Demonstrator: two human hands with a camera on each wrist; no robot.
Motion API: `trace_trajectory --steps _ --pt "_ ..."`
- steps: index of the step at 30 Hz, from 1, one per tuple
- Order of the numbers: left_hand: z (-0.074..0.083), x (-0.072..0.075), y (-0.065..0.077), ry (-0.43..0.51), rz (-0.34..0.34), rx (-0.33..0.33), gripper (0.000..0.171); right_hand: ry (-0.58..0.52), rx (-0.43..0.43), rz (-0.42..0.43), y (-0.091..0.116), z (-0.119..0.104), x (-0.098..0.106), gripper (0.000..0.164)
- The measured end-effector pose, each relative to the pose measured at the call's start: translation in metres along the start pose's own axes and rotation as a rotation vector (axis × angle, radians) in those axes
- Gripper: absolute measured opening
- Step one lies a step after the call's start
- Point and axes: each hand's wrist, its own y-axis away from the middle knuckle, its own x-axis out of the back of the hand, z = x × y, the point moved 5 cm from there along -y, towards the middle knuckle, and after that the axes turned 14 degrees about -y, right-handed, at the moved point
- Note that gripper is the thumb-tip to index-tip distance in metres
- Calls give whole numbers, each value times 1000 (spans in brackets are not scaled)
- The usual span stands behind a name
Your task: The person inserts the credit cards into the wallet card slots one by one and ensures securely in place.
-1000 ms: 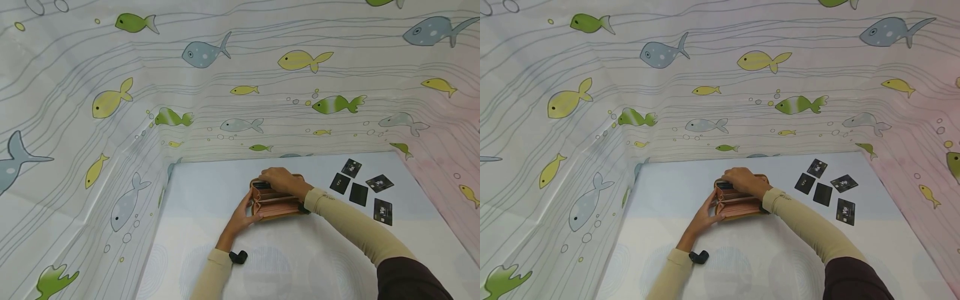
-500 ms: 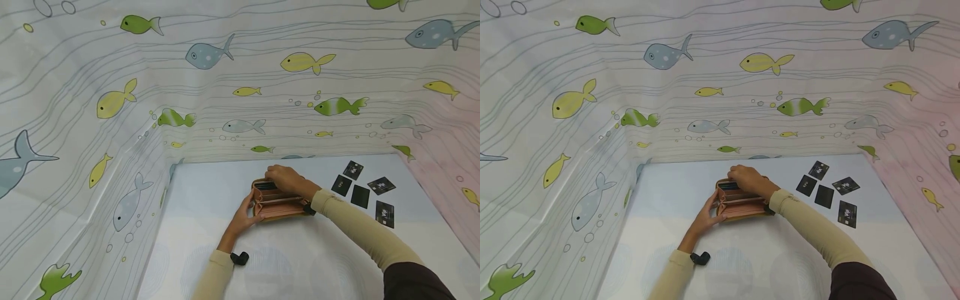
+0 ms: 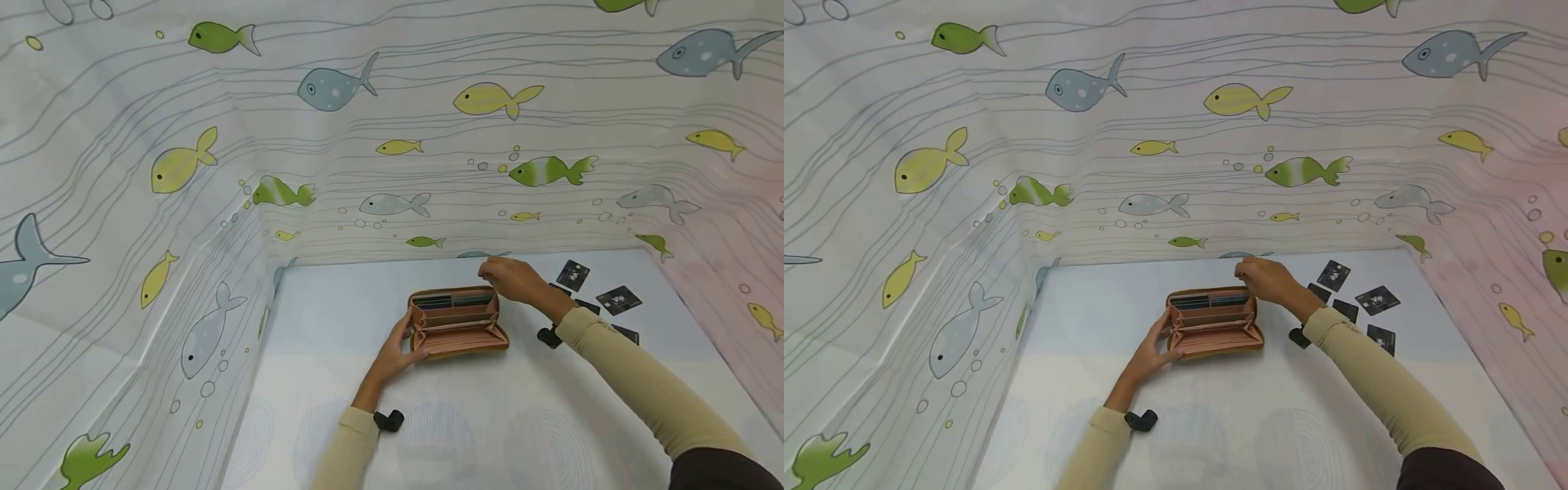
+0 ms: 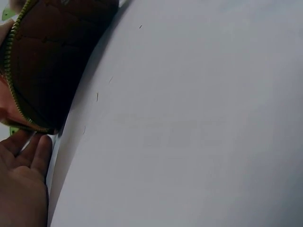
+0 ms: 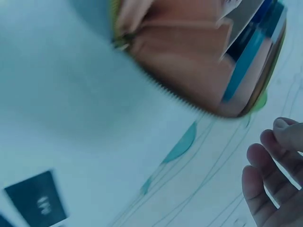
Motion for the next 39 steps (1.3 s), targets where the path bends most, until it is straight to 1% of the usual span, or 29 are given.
trace_trajectory --steps 2,6,9,10,13,17,20,23,26,33,39 --pt "5 1 0 11 0 2 96 3 -32 11 9 11 7 13" --pt "24 10 2 24 -27 12 94 8 -82 29 28 30 20 13" --pt "36 17 3 8 -52 8 92 5 -107 38 42 42 29 13" --pt "37 18 4 2 -54 5 92 5 -117 38 46 45 32 14" --pt "39 20 5 -4 -53 7 92 -3 -153 34 57 52 40 14" --pt "37 21 6 14 -46 20 92 -39 -242 11 70 60 47 17" --pt "36 21 5 28 -46 12 91 -50 -292 4 82 68 51 18" --pt "37 20 4 33 -45 -3 91 -51 -309 17 92 77 57 19" --pt "38 20 4 30 -47 -15 92 -46 -331 25 102 91 62 20" --pt "36 19 2 15 -49 -30 92 -44 -415 45 126 127 72 29" --pt "35 18 2 18 -37 -42 92 -75 -493 23 142 153 77 33"
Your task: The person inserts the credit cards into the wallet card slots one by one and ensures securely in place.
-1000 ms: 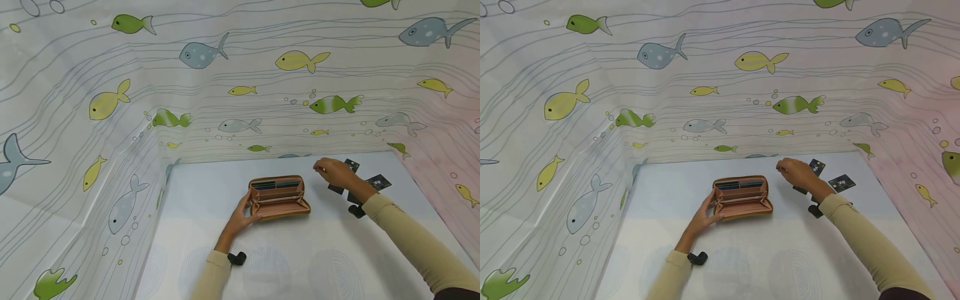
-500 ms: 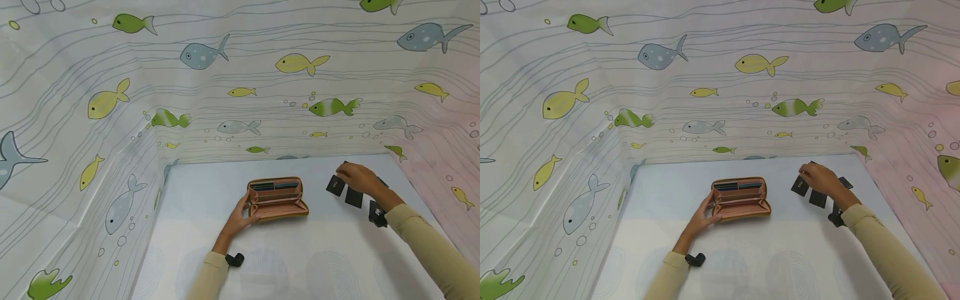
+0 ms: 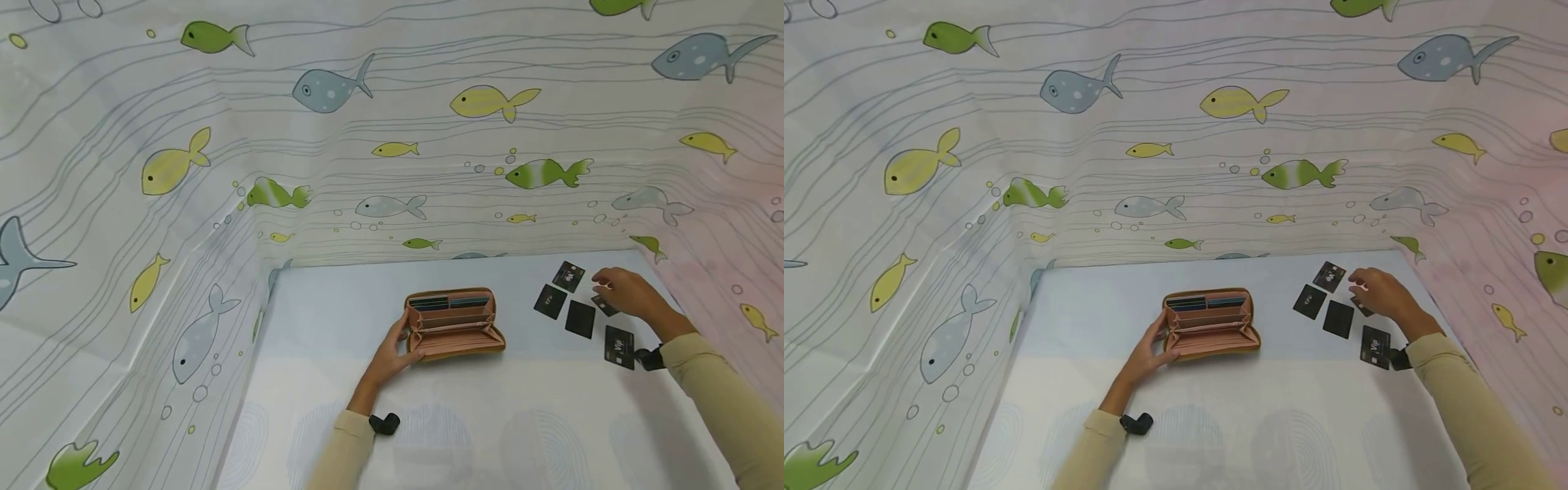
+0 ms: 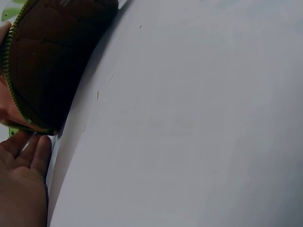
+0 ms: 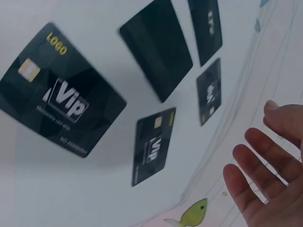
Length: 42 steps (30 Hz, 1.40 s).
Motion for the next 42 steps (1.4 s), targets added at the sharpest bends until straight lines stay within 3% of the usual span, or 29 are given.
trace_trajectory --steps 15,22,26,35,42 --pt "2 -3 0 -5 -20 10 91 33 -52 -119 5 38 -6 39" --pt "-35 -22 -2 -8 26 3 95 89 -42 -144 14 57 -12 43" --pt "-39 -22 -1 1 31 2 96 80 -58 -152 15 65 -16 47" --pt "-36 -25 -3 -9 37 11 95 58 -110 -154 17 88 -16 45" --pt "-2 -8 -1 -17 30 -14 91 85 -111 -161 16 95 -15 53"
